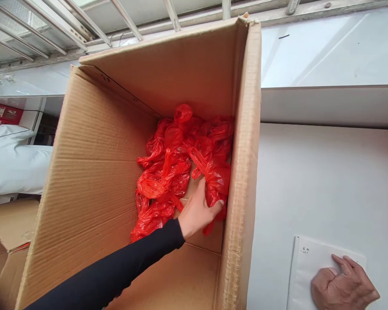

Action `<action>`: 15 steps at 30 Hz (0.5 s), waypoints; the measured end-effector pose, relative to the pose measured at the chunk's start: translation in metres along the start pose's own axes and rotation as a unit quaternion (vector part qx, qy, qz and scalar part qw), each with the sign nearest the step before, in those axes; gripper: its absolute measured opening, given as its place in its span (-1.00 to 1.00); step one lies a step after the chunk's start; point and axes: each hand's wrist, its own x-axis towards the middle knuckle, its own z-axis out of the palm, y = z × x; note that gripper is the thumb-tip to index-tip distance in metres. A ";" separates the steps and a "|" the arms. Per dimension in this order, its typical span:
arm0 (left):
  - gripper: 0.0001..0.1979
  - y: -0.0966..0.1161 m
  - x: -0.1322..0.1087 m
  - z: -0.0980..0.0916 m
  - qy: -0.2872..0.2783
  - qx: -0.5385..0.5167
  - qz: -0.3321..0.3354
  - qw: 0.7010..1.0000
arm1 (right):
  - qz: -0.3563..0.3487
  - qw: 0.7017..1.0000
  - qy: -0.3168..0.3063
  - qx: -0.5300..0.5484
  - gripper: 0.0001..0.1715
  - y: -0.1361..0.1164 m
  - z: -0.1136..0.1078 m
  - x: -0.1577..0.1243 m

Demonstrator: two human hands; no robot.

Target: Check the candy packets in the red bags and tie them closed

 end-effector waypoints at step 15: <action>-0.84 -0.037 0.009 -0.096 0.129 0.429 0.096 0.889 | -0.014 0.997 0.045 -0.055 -0.52 -0.015 -0.004 0.005</action>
